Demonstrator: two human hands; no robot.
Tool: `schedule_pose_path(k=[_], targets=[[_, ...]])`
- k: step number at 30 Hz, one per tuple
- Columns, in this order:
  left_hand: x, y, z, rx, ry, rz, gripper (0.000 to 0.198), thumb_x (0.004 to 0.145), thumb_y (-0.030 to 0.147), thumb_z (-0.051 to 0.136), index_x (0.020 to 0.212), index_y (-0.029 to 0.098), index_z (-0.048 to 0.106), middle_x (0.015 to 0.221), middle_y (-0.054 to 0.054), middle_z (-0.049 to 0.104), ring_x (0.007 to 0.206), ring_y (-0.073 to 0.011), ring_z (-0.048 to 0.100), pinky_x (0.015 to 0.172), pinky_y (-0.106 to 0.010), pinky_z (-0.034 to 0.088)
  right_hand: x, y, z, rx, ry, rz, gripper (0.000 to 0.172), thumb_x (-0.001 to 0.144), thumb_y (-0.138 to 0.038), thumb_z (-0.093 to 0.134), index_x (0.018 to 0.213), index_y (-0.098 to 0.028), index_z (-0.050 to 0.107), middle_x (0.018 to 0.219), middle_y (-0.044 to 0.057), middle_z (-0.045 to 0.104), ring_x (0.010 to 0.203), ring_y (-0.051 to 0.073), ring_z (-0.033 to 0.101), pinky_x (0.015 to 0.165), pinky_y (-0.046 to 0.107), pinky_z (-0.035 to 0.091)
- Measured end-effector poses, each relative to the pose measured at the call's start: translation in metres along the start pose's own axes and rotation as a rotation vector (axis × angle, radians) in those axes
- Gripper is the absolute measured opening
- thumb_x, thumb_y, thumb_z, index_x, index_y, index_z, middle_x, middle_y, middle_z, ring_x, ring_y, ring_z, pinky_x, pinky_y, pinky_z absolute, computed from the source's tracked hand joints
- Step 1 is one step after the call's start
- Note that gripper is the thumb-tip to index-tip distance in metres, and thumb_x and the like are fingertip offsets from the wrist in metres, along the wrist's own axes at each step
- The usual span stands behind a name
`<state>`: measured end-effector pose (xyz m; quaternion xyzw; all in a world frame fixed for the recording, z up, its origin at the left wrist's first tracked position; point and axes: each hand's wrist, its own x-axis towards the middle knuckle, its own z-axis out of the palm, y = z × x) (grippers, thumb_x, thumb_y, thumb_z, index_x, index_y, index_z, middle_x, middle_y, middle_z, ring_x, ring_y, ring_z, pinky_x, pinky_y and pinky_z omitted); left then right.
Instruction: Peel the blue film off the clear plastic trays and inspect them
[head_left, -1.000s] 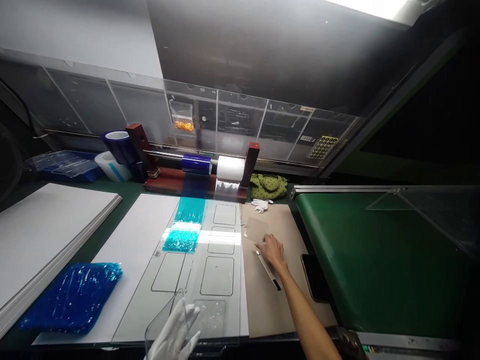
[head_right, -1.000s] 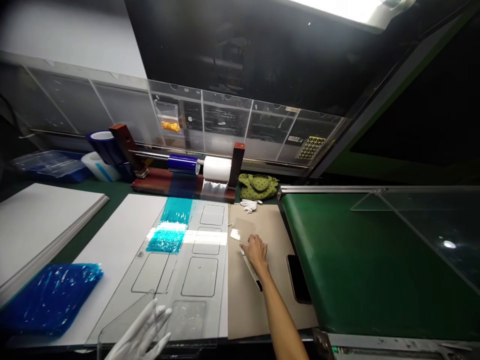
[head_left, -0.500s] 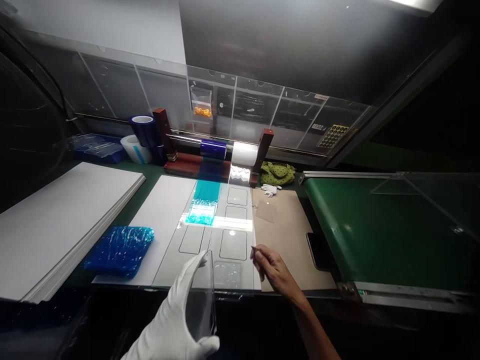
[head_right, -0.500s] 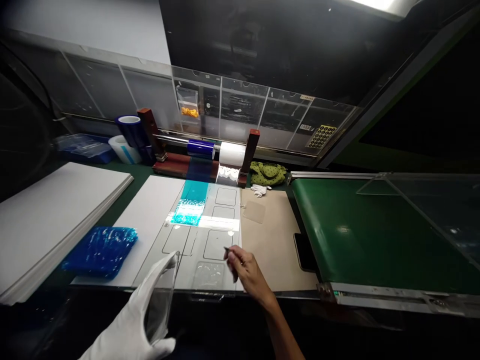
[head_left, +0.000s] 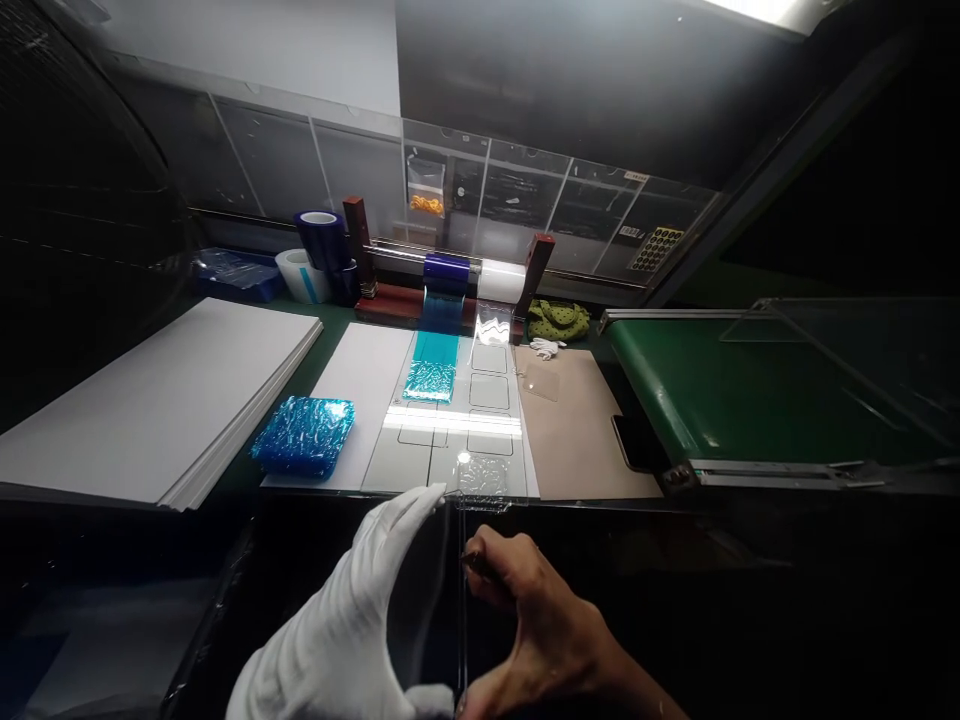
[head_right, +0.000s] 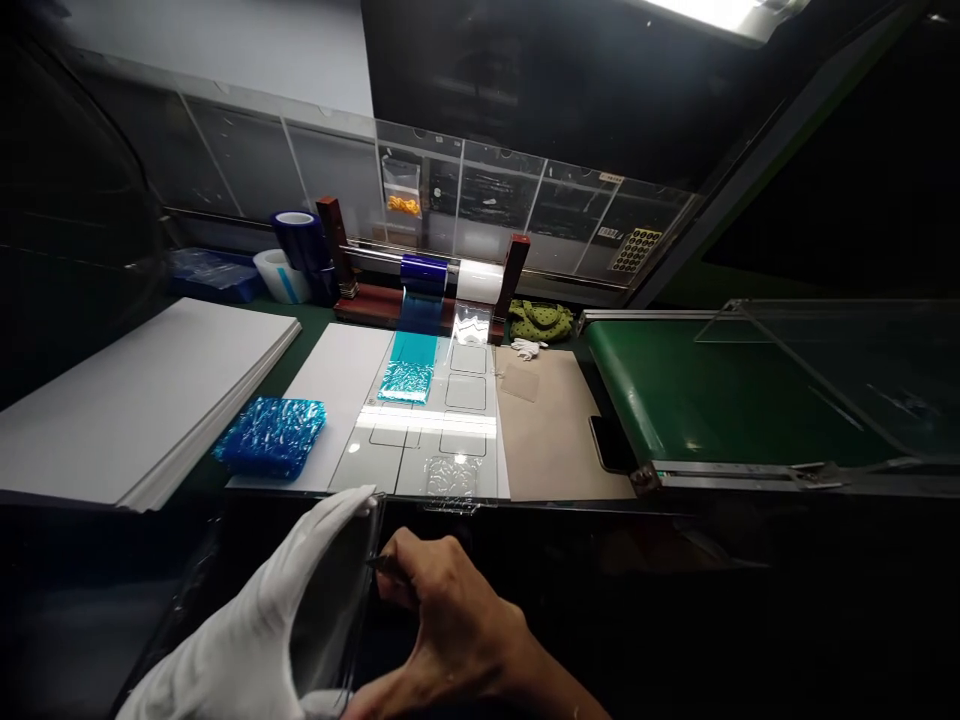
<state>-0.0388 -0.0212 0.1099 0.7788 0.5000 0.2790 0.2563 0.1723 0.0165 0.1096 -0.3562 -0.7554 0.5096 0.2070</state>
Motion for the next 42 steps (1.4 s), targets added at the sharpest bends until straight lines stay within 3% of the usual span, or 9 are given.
schedule_pose_path(k=[11,21,25,28,32,35,37,39,42], targets=[[-0.046,0.011,-0.016,0.027,-0.041,-0.016,0.116,0.055,0.056,0.072,0.145,0.024,0.006,0.146,-0.014,0.024,0.130,-0.0356,0.032,0.102,-0.050,0.042,-0.009,-0.027,0.040,-0.001,-0.071,-0.061,0.084,0.029,-0.069,0.076,0.093,-0.018,0.056,0.073,-0.004,0.046,0.072,0.013,0.050,0.066,0.023,0.053],[-0.050,0.022,-0.033,0.011,-0.030,0.008,0.110,0.057,0.054,0.071,0.145,0.028,0.009,0.142,-0.012,0.031,0.126,-0.0348,0.038,0.099,-0.047,0.044,-0.024,-0.021,0.055,-0.170,-0.019,0.071,0.072,0.033,-0.075,0.072,0.072,-0.019,0.051,0.073,-0.003,0.044,0.068,0.012,0.040,0.051,0.020,0.037],[-0.049,0.022,-0.034,0.052,-0.022,0.035,0.110,0.058,0.057,0.069,0.145,0.029,0.007,0.140,-0.012,0.033,0.123,-0.0348,0.041,0.097,-0.048,0.045,-0.024,-0.025,0.058,-0.146,0.021,-0.035,0.068,0.041,-0.074,0.072,0.078,-0.021,0.054,0.069,-0.003,0.044,0.064,0.012,0.040,0.053,0.022,0.037],[-0.048,0.017,-0.026,0.165,0.095,0.016,0.111,0.058,0.059,0.067,0.145,0.026,0.007,0.140,-0.013,0.033,0.123,-0.0354,0.039,0.097,-0.048,0.044,-0.025,-0.018,0.062,-0.125,0.187,-0.168,0.063,0.048,-0.075,0.069,0.076,-0.021,0.051,0.065,-0.003,0.042,0.059,0.011,0.037,0.052,0.024,0.035],[-0.043,-0.001,-0.007,0.315,0.315,-0.045,0.111,0.058,0.056,0.069,0.146,0.021,0.010,0.138,-0.015,0.035,0.124,-0.0386,0.036,0.103,-0.054,0.033,-0.014,0.017,0.046,-0.149,0.444,-0.221,0.052,0.064,-0.070,0.063,0.073,-0.022,0.043,0.063,-0.004,0.040,0.056,0.011,0.037,0.051,0.025,0.035],[-0.039,-0.022,0.006,0.204,0.374,-0.164,0.116,0.054,0.056,0.073,0.146,0.021,0.012,0.142,-0.016,0.031,0.127,-0.0422,0.031,0.106,-0.061,0.024,0.010,0.067,0.009,-0.394,0.475,0.035,0.025,0.087,-0.044,0.050,0.088,-0.020,0.047,0.071,-0.001,0.049,0.060,0.012,0.046,0.058,0.025,0.041],[-0.039,-0.036,0.015,-0.134,0.349,-0.320,0.116,0.053,0.055,0.075,0.145,0.023,0.012,0.145,-0.015,0.027,0.132,-0.0411,0.026,0.107,-0.062,0.019,0.025,0.108,-0.022,-0.677,0.391,0.247,0.019,0.090,-0.023,0.041,0.106,-0.016,0.048,0.089,0.005,0.057,0.076,0.015,0.056,0.069,0.026,0.044],[-0.039,-0.048,0.026,-0.658,0.261,-0.444,0.103,0.064,0.058,0.066,0.145,0.026,0.012,0.148,-0.012,0.026,0.135,-0.0356,0.023,0.110,-0.059,0.018,0.034,0.148,-0.052,-0.871,0.277,0.424,0.033,0.085,-0.005,0.037,0.116,-0.012,0.048,0.107,0.012,0.057,0.094,0.018,0.057,0.080,0.027,0.044],[-0.038,-0.058,0.045,-1.227,0.107,-0.465,0.077,0.082,0.069,0.026,0.144,0.025,0.019,0.150,-0.012,0.027,0.136,-0.0289,0.027,0.108,-0.054,0.025,0.041,0.188,-0.090,-0.934,0.246,0.535,0.041,0.078,0.004,0.038,0.111,-0.011,0.055,0.106,0.016,0.059,0.095,0.021,0.059,0.081,0.031,0.045]])
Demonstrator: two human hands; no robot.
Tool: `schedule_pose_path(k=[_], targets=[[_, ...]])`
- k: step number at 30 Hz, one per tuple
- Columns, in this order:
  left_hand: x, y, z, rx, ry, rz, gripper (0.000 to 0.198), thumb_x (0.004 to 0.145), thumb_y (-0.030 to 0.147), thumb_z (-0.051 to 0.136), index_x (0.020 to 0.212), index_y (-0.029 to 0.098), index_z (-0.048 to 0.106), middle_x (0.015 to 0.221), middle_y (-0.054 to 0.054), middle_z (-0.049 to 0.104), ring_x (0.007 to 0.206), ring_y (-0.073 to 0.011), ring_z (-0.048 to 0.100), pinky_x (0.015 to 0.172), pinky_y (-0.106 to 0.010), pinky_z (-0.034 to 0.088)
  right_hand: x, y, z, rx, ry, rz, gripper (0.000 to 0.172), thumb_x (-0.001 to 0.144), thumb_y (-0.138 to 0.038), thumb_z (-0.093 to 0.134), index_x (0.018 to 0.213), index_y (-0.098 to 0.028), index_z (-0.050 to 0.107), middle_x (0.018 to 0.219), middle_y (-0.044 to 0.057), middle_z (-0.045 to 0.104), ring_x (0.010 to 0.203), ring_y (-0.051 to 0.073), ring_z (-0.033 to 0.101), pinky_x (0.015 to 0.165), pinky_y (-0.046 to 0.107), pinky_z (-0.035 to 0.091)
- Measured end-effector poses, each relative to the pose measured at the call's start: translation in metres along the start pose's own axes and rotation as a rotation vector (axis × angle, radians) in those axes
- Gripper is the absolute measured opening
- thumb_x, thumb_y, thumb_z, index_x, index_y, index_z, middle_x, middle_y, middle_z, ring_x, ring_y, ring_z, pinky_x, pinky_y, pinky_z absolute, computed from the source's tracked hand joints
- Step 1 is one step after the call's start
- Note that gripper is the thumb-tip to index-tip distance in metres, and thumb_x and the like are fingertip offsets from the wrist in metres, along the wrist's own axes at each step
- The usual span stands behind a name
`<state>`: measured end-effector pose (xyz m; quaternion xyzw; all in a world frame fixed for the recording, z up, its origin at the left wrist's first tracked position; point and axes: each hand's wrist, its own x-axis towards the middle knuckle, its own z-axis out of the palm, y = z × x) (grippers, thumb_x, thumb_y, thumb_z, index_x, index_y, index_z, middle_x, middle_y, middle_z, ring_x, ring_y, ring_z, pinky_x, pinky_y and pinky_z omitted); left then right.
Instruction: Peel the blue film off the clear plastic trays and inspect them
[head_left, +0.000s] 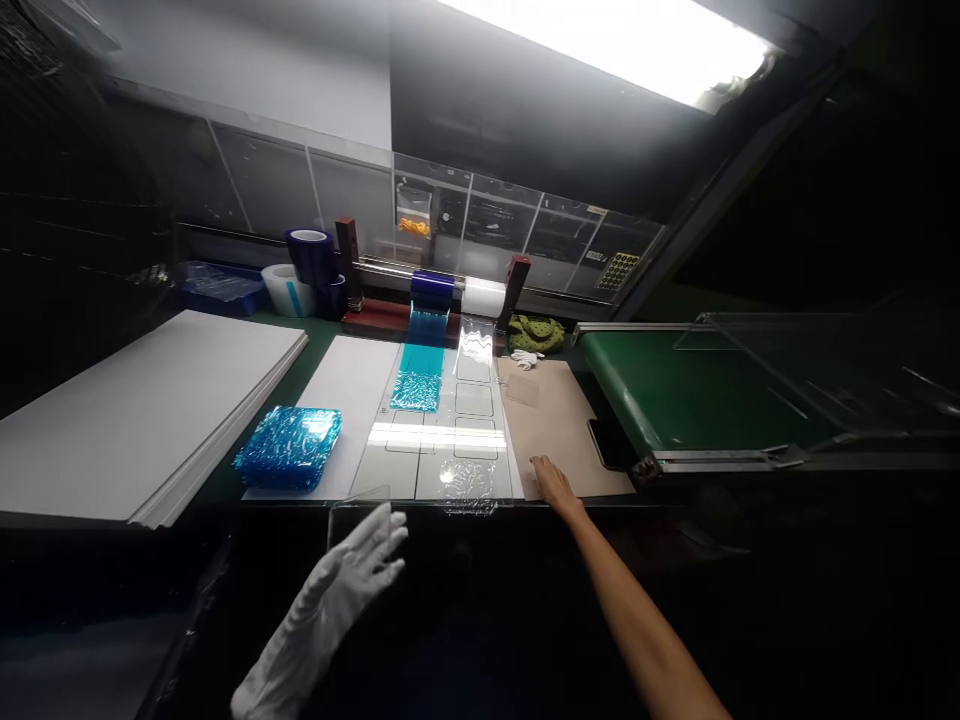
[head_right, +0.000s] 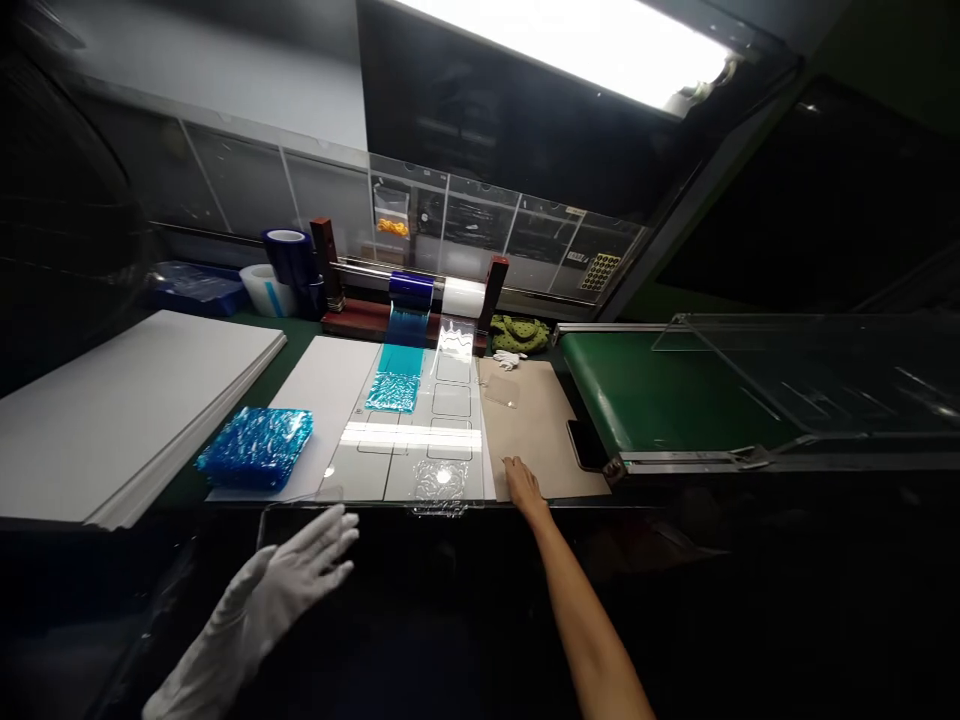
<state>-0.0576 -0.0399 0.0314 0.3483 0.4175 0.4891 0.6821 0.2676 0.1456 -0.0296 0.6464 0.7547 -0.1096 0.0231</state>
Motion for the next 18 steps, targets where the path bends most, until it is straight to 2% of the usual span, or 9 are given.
schedule_pose_path(k=[2,4,6,9,11,14,16,18], targets=[[0.009,-0.013,0.004,-0.270,-0.120,-0.079,0.091,0.076,0.078,0.012,0.141,0.018,0.031,0.149,-0.016,0.028,0.136,-0.0307,0.027,0.107,-0.055,0.027,0.016,0.015,-0.001,-0.030,0.001,0.020,0.038,0.079,0.004,0.036,0.108,-0.010,0.058,0.104,0.017,0.060,0.095,0.024,0.060,0.081,0.035,0.046],[0.020,-0.023,0.010,-0.597,-0.218,-0.170,0.106,0.066,0.087,0.015,0.135,0.011,0.041,0.148,-0.019,0.028,0.137,-0.0335,0.023,0.108,-0.056,0.022,0.030,0.018,-0.006,-0.041,0.032,0.005,0.038,0.082,0.001,0.036,0.112,-0.008,0.057,0.108,0.020,0.059,0.100,0.026,0.058,0.085,0.039,0.045],[0.032,-0.028,0.016,-0.794,-0.250,-0.234,0.113,0.060,0.090,0.022,0.131,0.007,0.045,0.148,-0.021,0.027,0.138,-0.0350,0.019,0.109,-0.056,0.020,0.038,0.008,-0.015,-0.038,0.078,-0.038,0.040,0.084,-0.004,0.040,0.123,-0.008,0.050,0.120,0.021,0.054,0.110,0.028,0.053,0.093,0.041,0.041],[0.047,-0.027,0.024,-0.877,-0.234,-0.291,0.117,0.056,0.092,0.026,0.130,0.003,0.045,0.147,-0.022,0.027,0.138,-0.0364,0.019,0.108,-0.057,0.021,0.028,-0.027,-0.030,0.062,0.156,-0.202,0.053,0.085,-0.024,0.053,0.135,-0.013,0.038,0.134,0.017,0.047,0.123,0.026,0.044,0.101,0.040,0.038],[0.055,-0.023,0.030,-0.875,-0.208,-0.315,0.118,0.056,0.092,0.026,0.130,0.002,0.043,0.148,-0.023,0.025,0.137,-0.0364,0.020,0.107,-0.056,0.022,0.008,-0.059,-0.043,0.243,0.190,-0.435,0.067,0.081,-0.039,0.059,0.138,-0.014,0.033,0.135,0.016,0.048,0.124,0.027,0.044,0.102,0.043,0.038],[0.065,-0.019,0.040,-0.860,-0.201,-0.325,0.114,0.062,0.089,0.023,0.134,0.002,0.035,0.148,-0.023,0.023,0.137,-0.0348,0.022,0.108,-0.053,0.022,-0.027,-0.102,-0.057,0.348,0.103,-0.727,0.091,0.070,-0.054,0.065,0.143,-0.015,0.025,0.140,0.016,0.043,0.129,0.030,0.038,0.110,0.052,0.024],[0.072,-0.018,0.046,-0.859,-0.251,-0.303,0.112,0.063,0.088,0.023,0.137,0.004,0.031,0.148,-0.022,0.024,0.136,-0.0346,0.024,0.109,-0.053,0.021,-0.041,-0.120,-0.060,0.345,0.031,-0.827,0.103,0.065,-0.060,0.066,0.145,-0.014,0.019,0.143,0.018,0.038,0.133,0.031,0.033,0.112,0.054,0.016],[0.080,-0.019,0.050,-0.856,-0.296,-0.261,0.112,0.063,0.088,0.023,0.138,0.006,0.029,0.147,-0.021,0.027,0.136,-0.0339,0.026,0.110,-0.052,0.019,-0.044,-0.128,-0.057,0.332,-0.014,-0.861,0.111,0.062,-0.062,0.067,0.146,-0.012,0.014,0.144,0.020,0.035,0.134,0.032,0.030,0.112,0.055,0.012]])
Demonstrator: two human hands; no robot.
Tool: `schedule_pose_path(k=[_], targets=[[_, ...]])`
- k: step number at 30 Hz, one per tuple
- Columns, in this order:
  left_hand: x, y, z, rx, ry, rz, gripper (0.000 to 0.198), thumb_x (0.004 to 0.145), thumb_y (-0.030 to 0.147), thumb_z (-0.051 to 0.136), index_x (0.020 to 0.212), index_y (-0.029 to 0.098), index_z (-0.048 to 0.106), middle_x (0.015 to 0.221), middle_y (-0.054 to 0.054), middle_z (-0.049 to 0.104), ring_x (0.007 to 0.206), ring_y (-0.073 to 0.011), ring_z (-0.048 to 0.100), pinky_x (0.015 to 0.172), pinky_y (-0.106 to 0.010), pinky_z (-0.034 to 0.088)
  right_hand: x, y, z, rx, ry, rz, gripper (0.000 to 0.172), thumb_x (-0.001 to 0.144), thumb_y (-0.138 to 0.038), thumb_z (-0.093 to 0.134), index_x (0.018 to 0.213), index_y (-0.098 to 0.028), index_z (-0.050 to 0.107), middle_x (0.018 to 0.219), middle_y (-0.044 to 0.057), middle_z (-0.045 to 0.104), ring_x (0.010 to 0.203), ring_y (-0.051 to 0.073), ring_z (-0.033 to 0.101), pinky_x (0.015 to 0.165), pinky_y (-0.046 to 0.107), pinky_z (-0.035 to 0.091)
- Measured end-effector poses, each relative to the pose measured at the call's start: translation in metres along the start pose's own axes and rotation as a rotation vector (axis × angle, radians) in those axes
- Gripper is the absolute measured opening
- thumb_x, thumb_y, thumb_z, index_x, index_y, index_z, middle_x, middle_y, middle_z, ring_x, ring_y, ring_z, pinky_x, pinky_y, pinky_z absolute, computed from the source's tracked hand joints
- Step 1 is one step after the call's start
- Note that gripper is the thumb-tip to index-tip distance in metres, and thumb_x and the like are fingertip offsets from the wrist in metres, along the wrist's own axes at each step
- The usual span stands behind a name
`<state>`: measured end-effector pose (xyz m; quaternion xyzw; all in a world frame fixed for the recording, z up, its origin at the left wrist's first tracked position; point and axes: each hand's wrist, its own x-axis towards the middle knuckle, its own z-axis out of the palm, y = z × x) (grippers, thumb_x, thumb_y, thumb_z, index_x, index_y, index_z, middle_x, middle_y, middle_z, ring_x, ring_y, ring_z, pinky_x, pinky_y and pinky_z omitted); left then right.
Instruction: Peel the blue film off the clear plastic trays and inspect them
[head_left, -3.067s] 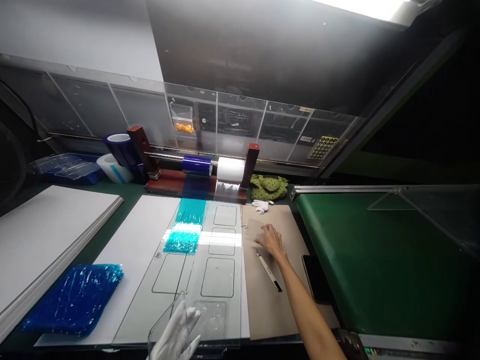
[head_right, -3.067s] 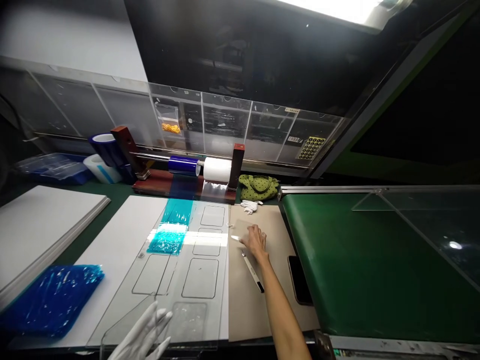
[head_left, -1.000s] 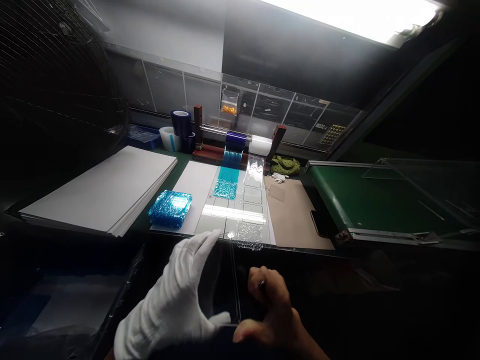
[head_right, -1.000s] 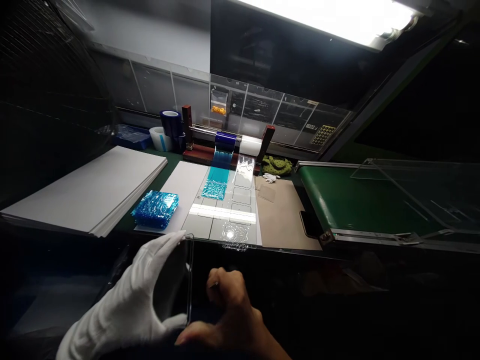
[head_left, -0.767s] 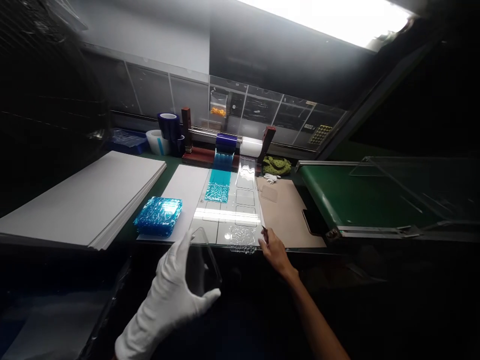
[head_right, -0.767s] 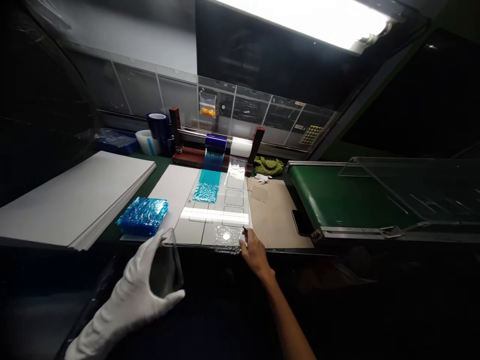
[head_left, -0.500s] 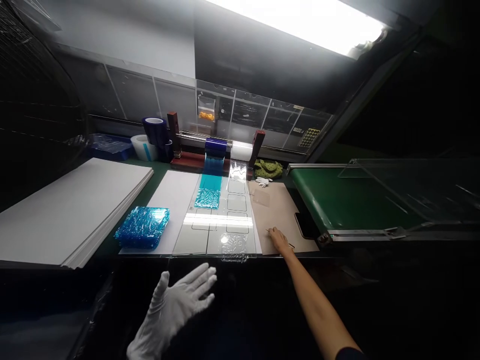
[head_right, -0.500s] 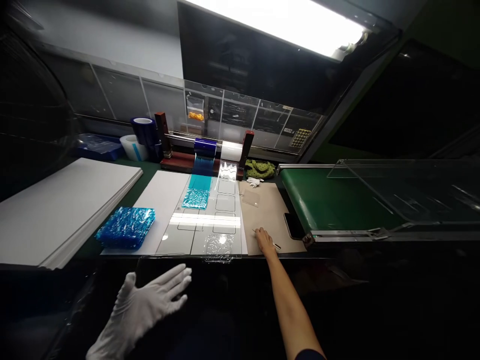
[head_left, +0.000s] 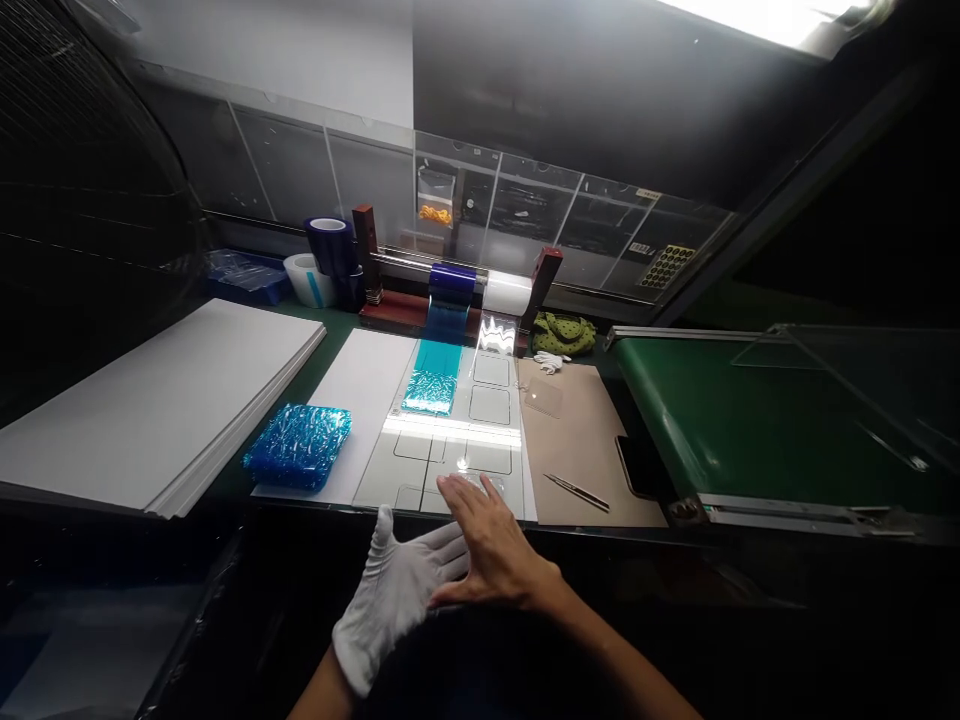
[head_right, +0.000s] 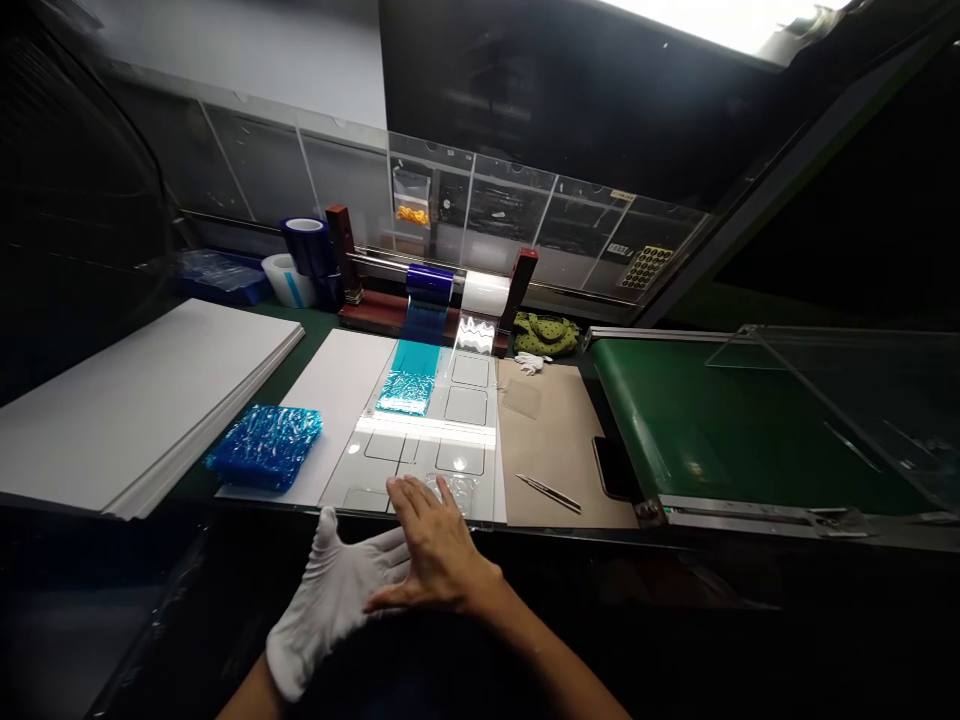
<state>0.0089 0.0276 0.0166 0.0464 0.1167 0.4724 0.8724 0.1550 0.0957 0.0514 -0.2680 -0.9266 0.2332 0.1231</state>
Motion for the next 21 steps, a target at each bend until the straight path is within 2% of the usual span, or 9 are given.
schedule_pose_path(k=[6,10,13,16,19,21], targets=[[0.022,0.002,-0.003,0.106,-0.016,0.009,0.105,0.066,0.086,0.023,0.135,0.007,0.030,0.141,-0.022,0.035,0.134,-0.0317,0.030,0.110,-0.048,0.022,0.001,0.014,0.009,-0.034,-0.006,0.020,0.119,0.059,-0.059,0.069,0.146,-0.008,0.005,0.140,0.024,0.038,0.131,0.035,0.034,0.110,0.060,0.011],[0.033,0.005,-0.012,0.071,-0.007,-0.011,0.098,0.070,0.082,0.029,0.134,0.007,0.033,0.146,-0.021,0.028,0.136,-0.0323,0.026,0.109,-0.049,0.023,0.004,0.036,0.010,-0.094,0.006,0.018,0.117,0.061,-0.055,0.067,0.146,-0.006,0.004,0.139,0.026,0.038,0.129,0.036,0.035,0.109,0.062,0.010],[0.032,0.006,-0.033,0.012,0.088,-0.033,0.096,0.072,0.077,0.035,0.135,0.005,0.030,0.149,-0.023,0.020,0.138,-0.0354,0.017,0.106,-0.056,0.024,0.012,0.072,0.009,-0.213,0.032,0.110,0.110,0.065,-0.050,0.065,0.145,-0.005,0.006,0.139,0.027,0.038,0.129,0.036,0.035,0.109,0.061,0.009],[0.022,0.006,-0.058,-0.070,0.168,-0.019,0.096,0.075,0.071,0.038,0.140,0.003,0.019,0.151,-0.023,0.013,0.141,-0.0326,0.006,0.106,-0.056,0.023,0.024,0.118,0.008,-0.362,0.026,0.218,0.106,0.066,-0.043,0.067,0.145,-0.004,0.008,0.141,0.027,0.036,0.131,0.036,0.031,0.109,0.061,0.004],[0.010,0.005,-0.074,-0.146,0.200,-0.023,0.089,0.082,0.061,0.036,0.144,0.004,0.005,0.150,-0.022,0.018,0.141,-0.0287,0.004,0.108,-0.055,0.020,0.034,0.155,0.011,-0.464,-0.032,0.274,0.106,0.065,-0.038,0.070,0.145,-0.004,0.011,0.142,0.027,0.035,0.133,0.036,0.029,0.108,0.061,0.002],[0.004,0.003,-0.079,-0.190,0.216,-0.016,0.084,0.085,0.056,0.034,0.144,0.004,0.005,0.149,-0.021,0.023,0.141,-0.0269,0.006,0.109,-0.054,0.019,0.039,0.171,0.015,-0.499,-0.066,0.281,0.106,0.065,-0.038,0.071,0.145,-0.004,0.011,0.142,0.026,0.034,0.133,0.036,0.028,0.108,0.062,0.001]])
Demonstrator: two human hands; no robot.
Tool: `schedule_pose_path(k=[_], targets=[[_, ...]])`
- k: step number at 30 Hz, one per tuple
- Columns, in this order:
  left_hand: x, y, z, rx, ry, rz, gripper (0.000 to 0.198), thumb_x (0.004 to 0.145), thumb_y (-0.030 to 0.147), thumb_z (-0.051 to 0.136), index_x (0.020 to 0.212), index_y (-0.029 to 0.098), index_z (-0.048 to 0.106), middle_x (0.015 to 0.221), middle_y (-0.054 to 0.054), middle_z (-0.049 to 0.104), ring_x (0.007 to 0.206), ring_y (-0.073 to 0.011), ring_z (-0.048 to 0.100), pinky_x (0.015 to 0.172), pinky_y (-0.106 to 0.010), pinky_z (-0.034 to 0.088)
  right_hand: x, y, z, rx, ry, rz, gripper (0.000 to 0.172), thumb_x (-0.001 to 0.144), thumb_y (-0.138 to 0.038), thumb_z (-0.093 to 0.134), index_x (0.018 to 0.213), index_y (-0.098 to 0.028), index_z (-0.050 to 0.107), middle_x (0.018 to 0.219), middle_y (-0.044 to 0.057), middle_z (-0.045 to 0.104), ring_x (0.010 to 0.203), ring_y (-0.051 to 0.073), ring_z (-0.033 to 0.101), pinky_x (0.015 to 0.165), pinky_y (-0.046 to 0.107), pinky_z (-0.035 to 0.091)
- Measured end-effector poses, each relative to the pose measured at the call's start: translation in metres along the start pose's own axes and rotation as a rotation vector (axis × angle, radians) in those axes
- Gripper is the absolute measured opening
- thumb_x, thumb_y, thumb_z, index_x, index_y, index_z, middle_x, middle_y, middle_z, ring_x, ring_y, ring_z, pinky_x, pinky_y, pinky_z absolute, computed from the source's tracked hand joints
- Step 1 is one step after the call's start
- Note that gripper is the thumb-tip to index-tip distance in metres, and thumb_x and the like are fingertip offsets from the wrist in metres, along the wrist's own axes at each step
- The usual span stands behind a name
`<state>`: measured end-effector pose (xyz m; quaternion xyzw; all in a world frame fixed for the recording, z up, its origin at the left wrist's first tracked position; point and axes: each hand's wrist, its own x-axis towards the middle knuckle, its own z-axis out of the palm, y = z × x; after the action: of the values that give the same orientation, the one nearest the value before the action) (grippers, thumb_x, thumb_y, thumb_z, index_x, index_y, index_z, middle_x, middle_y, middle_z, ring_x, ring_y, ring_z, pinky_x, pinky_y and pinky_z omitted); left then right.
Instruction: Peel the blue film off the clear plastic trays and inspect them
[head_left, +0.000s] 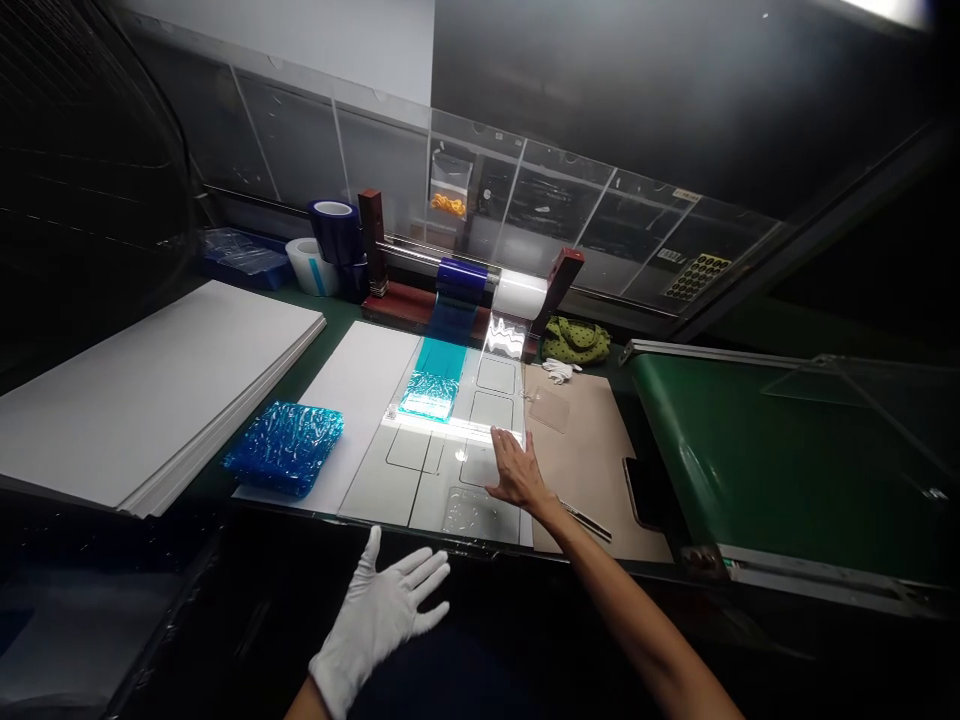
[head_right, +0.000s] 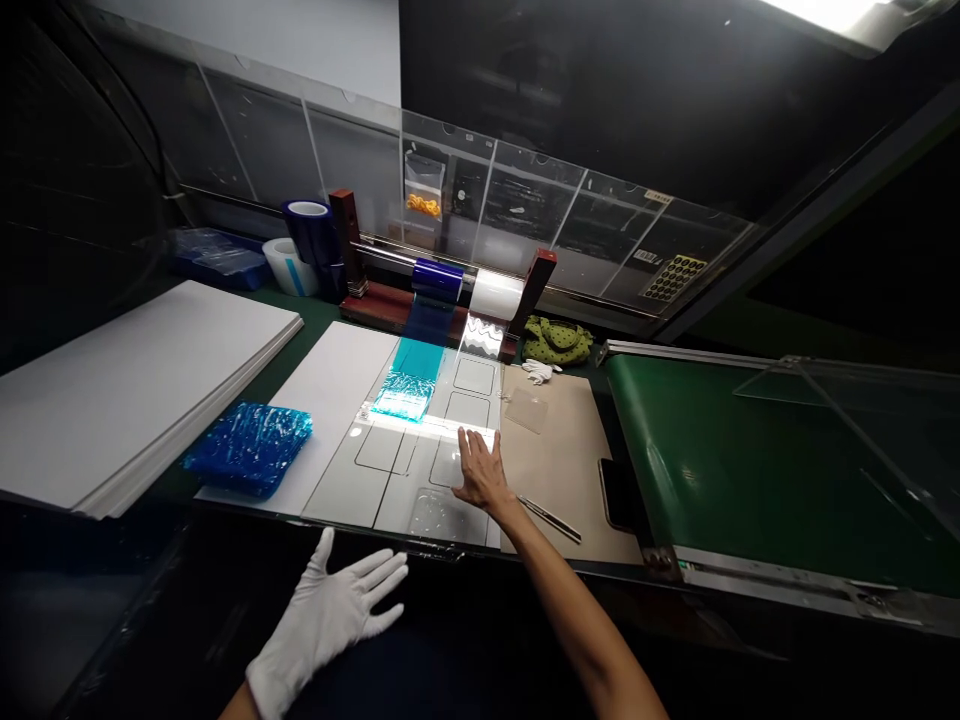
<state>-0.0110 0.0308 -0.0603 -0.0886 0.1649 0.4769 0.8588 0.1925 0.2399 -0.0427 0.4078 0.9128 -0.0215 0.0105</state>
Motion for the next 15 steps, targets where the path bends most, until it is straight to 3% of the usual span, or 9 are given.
schedule_pose_path(k=[3,7,10,15], targets=[[-0.001,-0.002,-0.007,-0.044,0.001,0.013,0.078,0.085,0.059,0.032,0.141,0.005,0.024,0.148,-0.019,0.029,0.141,-0.0265,0.007,0.110,-0.054,0.017,0.008,0.004,0.012,-0.028,-0.010,-0.031,0.106,0.066,-0.040,0.070,0.145,-0.005,0.009,0.144,0.025,0.032,0.133,0.036,0.027,0.107,0.063,-0.003],[0.006,-0.003,-0.016,-0.086,-0.049,0.045,0.093,0.073,0.079,0.032,0.128,0.006,0.048,0.146,-0.015,0.034,0.141,-0.0263,-0.001,0.110,-0.056,0.015,0.013,0.001,0.023,-0.037,0.009,-0.078,0.104,0.068,-0.041,0.069,0.145,-0.005,0.009,0.144,0.026,0.031,0.134,0.037,0.026,0.105,0.064,-0.008],[0.011,-0.001,-0.022,-0.087,-0.108,0.035,0.093,0.072,0.080,0.029,0.130,0.008,0.047,0.147,-0.011,0.033,0.141,-0.0246,-0.004,0.111,-0.056,0.011,0.015,0.000,0.029,-0.034,0.021,-0.085,0.102,0.069,-0.041,0.067,0.145,-0.005,0.009,0.143,0.026,0.032,0.133,0.037,0.027,0.104,0.066,-0.009],[0.018,0.006,-0.025,-0.034,-0.226,-0.004,0.077,0.083,0.064,0.030,0.136,0.008,0.038,0.150,-0.009,0.024,0.141,-0.0241,-0.005,0.112,-0.054,0.006,0.020,0.005,0.038,-0.036,0.026,-0.106,0.103,0.070,-0.044,0.065,0.145,-0.003,0.008,0.144,0.026,0.032,0.133,0.038,0.027,0.103,0.067,-0.010]])
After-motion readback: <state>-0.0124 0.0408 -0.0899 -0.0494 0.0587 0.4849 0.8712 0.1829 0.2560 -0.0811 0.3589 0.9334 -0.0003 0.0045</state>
